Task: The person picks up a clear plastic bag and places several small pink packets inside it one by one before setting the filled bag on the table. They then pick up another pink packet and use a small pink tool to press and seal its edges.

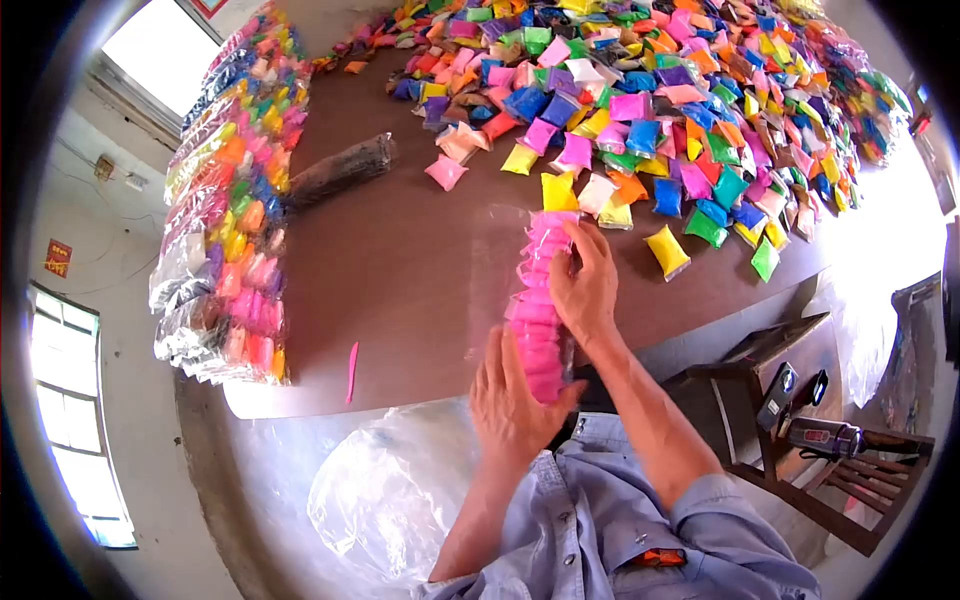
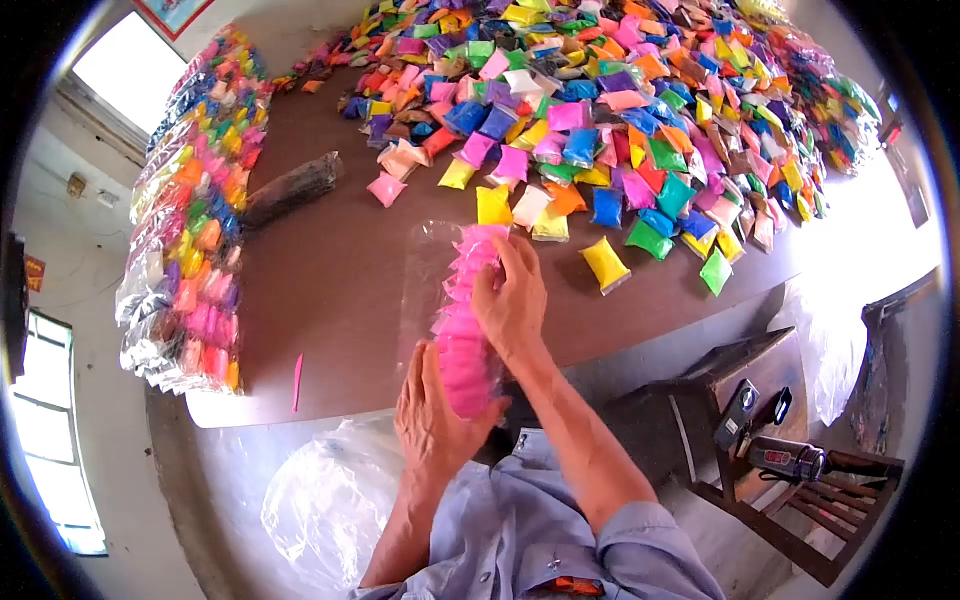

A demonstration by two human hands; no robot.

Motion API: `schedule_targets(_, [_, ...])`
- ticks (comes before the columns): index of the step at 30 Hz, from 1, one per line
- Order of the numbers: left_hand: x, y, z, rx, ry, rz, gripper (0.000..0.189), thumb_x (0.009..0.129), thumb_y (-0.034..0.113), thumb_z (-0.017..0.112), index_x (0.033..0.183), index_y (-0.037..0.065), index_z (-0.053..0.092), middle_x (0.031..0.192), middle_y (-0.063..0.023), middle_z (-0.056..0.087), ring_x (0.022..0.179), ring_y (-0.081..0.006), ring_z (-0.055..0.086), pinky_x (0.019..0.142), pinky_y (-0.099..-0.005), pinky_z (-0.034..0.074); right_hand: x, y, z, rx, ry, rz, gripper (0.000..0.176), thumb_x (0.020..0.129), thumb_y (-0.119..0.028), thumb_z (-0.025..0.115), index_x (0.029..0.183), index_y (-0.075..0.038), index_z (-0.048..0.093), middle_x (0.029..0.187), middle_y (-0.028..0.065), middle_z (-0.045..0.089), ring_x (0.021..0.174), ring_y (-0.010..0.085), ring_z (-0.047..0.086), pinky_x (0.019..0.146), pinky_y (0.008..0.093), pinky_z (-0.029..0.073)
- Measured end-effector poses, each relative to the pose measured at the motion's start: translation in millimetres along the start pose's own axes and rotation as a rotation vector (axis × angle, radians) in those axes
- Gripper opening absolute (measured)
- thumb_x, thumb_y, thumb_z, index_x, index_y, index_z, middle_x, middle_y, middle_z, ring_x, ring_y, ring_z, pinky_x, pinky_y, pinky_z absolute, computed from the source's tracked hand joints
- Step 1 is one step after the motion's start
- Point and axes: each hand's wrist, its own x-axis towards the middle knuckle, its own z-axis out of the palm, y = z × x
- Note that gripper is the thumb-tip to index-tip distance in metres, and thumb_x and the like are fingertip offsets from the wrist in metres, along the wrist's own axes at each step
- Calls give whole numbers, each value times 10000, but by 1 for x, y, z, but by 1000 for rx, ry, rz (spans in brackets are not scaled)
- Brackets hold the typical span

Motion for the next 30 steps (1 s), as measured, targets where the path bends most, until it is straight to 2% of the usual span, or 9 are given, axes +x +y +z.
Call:
schedule_targets(6, [17, -83, -30, -105, -111, -150, 871, 795, 240, 881, 1543, 35, 485, 1562, -237, 527, 1369, -447, 563, 1111, -549, 482, -44, -7, -28, -45, -113, -35, 500, 952, -151, 706, 1431, -31, 629, 1421, 233, 612, 1271, 401, 631, 1070, 462, 525])
schedule_targets(7, [24, -101, -38, 18, -140, -54, 874, 791, 230, 878, 1550, 54, 483, 1577, -215, 520, 1398, -436, 539, 1143, -543, 454, -48, -11, -34, -35, -194, -33, 515, 942, -163, 713, 1433, -40, 621, 1439, 241, 592, 1250, 403, 637, 1046, 472, 536])
schedule_targets(8, [30, -112, -44, 140, -171, 39, 878, 787, 220, 876, 1558, 74, 481, 1592, -194, 513, 1427, -425, 516, 1176, -536, 426, -51, -22, -42, 44, -253, 75, 495, 939, -156, 725, 1414, -43, 640, 1298, 200, 685, 1117, 337, 711, 943, 435, 582])
schedule_targets(11, [41, -122, -53, 86, -145, -71, 876, 794, 239, 881, 1561, 93, 484, 1605, -175, 504, 1453, -401, 492, 1200, -532, 394, -53, -18, -56, 81, -388, 150, 452, 934, -142, 735, 1371, -44, 675, 1084, 136, 754, 959, 281, 747, 836, 402, 605])
schedule_targets(13, [40, -117, -47, 110, -116, -88, 909, 783, 278, 912, 1561, 81, 485, 1581, -176, 530, 1426, -397, 522, 1177, -544, 409, -45, -18, -60, 36, -312, 1, 405, 934, -128, 738, 1329, -48, 706, 935, 91, 764, 885, 284, 747, 793, 396, 610])
schedule_targets(15, [39, -112, -40, 60, -28, -96, 928, 744, 331, 957, 1518, 56, 526, 1511, -187, 593, 1400, -408, 547, 1188, -523, 415, -30, -23, -64, -66, -256, -191, 393, 935, -137, 738, 1317, -48, 713, 1004, 115, 767, 919, 312, 741, 819, 409, 609])
schedule_targets(19, [42, -123, -31, 60, 11, -87, 897, 695, 384, 994, 1423, 40, 599, 1403, -185, 654, 1316, -407, 603, 1137, -523, 460, 2, -25, -59, -185, -280, -540, 418, 926, -191, 749, 1318, -50, 712, 1320, 174, 692, 1230, 383, 658, 1048, 475, 539])
schedule_targets(25, [42, -134, -41, -178, -141, -78, 784, 675, 388, 993, 1297, 41, 666, 1306, -156, 684, 1259, -389, 627, 1086, -525, 492, 23, -16, -43, -223, -423, -627, 418, 941, -208, 725, 1331, -61, 707, 1424, 162, 647, 1354, 387, 596, 1150, 499, 469])
schedule_targets(30, [48, -109, -46, -48, 31, 18, 890, 667, 442, 1002, 1365, 31, 635, 1376, -199, 663, 1264, -400, 645, 1132, -515, 479, 31, -8, -35, -194, -496, -638, 403, 949, -193, 713, 1327, -54, 708, 1403, 157, 662, 1343, 374, 608, 1146, 487, 478])
